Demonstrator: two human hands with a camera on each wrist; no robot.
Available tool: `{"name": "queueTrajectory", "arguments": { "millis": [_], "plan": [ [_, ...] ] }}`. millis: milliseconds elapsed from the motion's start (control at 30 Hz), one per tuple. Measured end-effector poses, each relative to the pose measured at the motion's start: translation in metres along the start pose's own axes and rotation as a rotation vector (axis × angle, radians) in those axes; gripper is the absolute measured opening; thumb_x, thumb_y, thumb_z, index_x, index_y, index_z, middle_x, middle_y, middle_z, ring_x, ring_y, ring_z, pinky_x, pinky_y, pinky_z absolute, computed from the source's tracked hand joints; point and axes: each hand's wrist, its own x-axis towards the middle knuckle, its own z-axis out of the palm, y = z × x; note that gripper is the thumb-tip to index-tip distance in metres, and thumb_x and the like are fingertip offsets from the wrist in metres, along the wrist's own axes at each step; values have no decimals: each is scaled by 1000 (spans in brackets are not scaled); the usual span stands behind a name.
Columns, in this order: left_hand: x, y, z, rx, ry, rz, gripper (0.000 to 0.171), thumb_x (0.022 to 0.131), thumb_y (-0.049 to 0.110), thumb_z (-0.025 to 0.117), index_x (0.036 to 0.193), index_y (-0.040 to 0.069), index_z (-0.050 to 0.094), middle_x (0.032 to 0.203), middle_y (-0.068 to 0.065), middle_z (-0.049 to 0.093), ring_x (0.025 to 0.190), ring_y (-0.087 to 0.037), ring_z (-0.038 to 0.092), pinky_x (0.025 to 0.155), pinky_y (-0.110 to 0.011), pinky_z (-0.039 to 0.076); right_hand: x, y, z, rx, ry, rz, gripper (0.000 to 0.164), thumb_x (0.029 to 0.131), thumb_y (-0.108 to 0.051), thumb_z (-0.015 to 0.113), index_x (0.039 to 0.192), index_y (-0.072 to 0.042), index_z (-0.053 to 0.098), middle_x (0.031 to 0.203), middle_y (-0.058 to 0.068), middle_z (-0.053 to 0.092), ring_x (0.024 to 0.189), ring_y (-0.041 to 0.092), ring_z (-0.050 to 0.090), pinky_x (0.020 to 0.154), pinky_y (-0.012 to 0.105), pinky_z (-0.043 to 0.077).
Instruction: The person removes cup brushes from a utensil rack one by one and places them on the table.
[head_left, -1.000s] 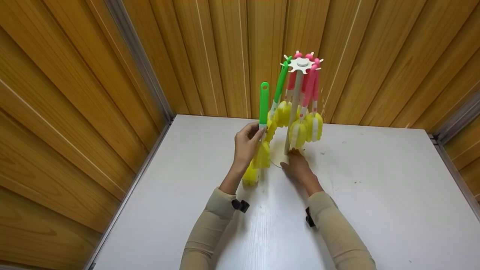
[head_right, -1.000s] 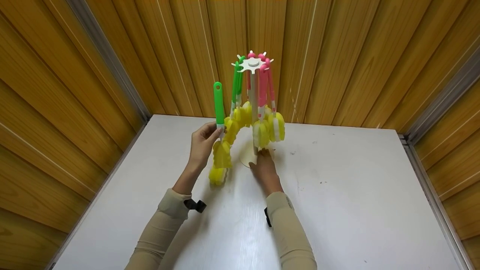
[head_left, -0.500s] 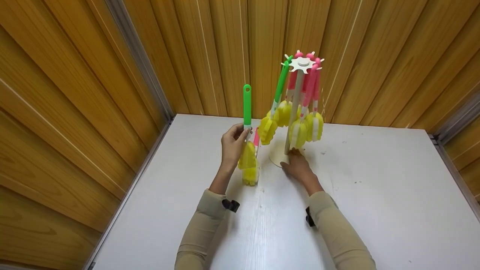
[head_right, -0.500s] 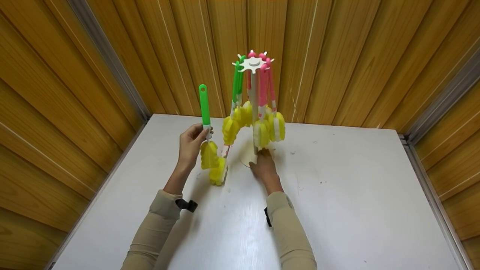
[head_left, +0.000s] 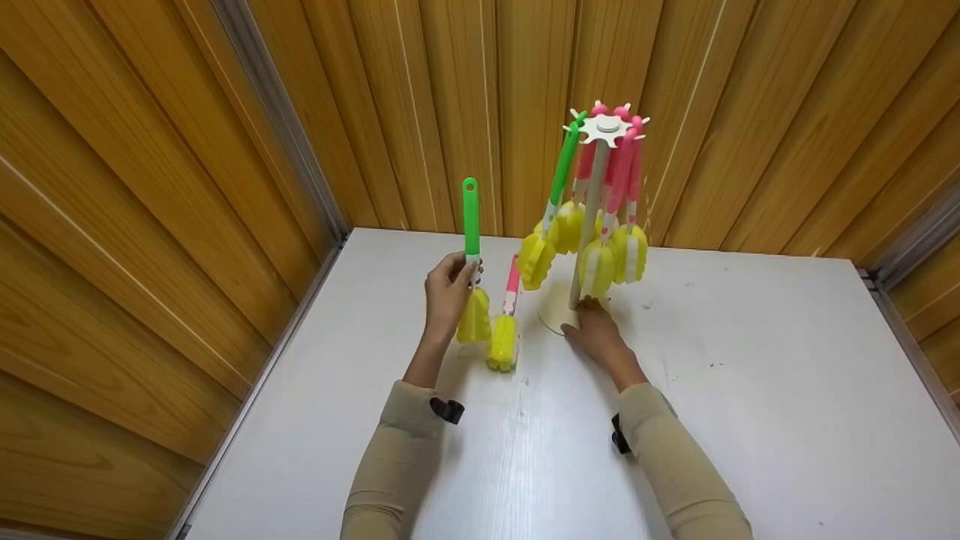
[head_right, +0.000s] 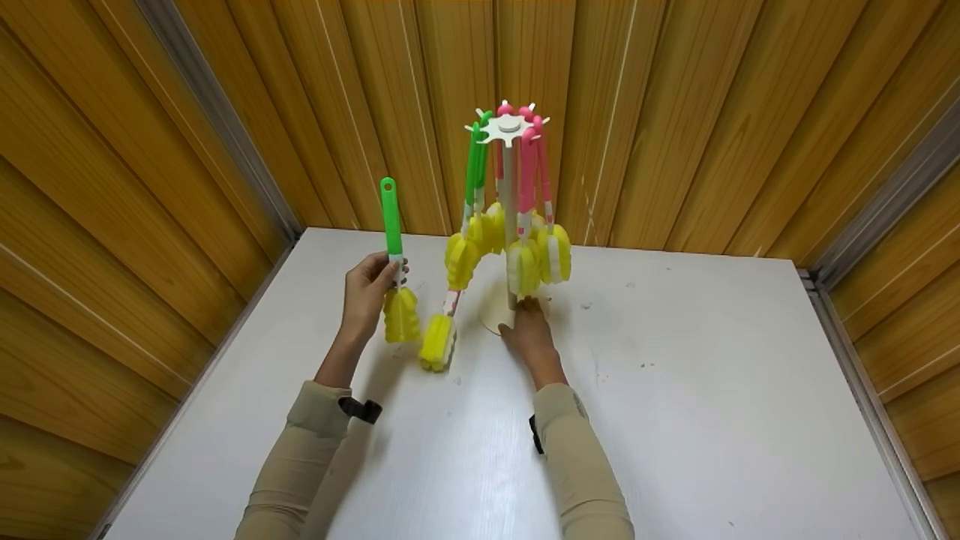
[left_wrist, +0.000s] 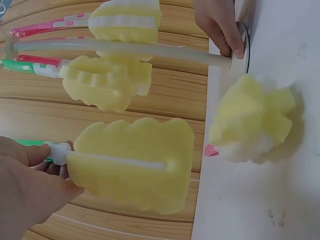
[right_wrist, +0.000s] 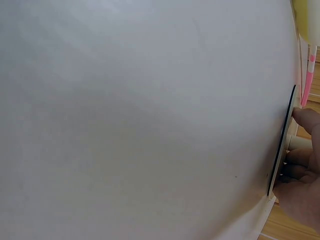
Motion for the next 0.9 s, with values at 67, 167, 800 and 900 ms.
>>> {"name": "queueTrajectory", "arguments": {
  "millis": [67, 167, 800, 900],
  "plan": [
    [1, -2, -3, 19, -6, -5, 22, 104, 10, 58, 122, 3, 68, 105, -10, 70, 93, -20, 63, 85, -32, 56, 0, 0, 0, 7, 10, -5, 66, 101, -22, 62, 150, 13, 35, 156, 33, 33, 146, 46, 30, 119, 55, 27],
    [2, -5, -5, 39, -7, -14, 22, 105, 10, 57, 123, 3, 67, 104, -10, 69, 92, -20, 62, 84, -32, 55, 0, 0, 0, 12, 19, -6, 65, 101, -21, 63, 150, 13, 37, 155, 32, 35, 145, 46, 33, 118, 55, 29],
    [14, -31, -12, 170, 19, -95, 24, 105, 7, 55, 124, -2, 66, 102, -13, 71, 90, -23, 65, 76, -28, 54, 0, -2, -1, 33, 3, 24, 67, 101, -23, 63, 153, 9, 34, 157, 28, 35, 146, 41, 32, 119, 54, 28],
    [15, -33, -12, 175, 14, -98, 24, 105, 6, 55, 124, -4, 66, 102, -15, 72, 95, -26, 68, 81, -32, 58, 0, -2, -1, 33, -2, 34, 68, 101, -23, 63, 153, 8, 33, 158, 27, 33, 147, 41, 30, 120, 53, 26]
  ]
}}
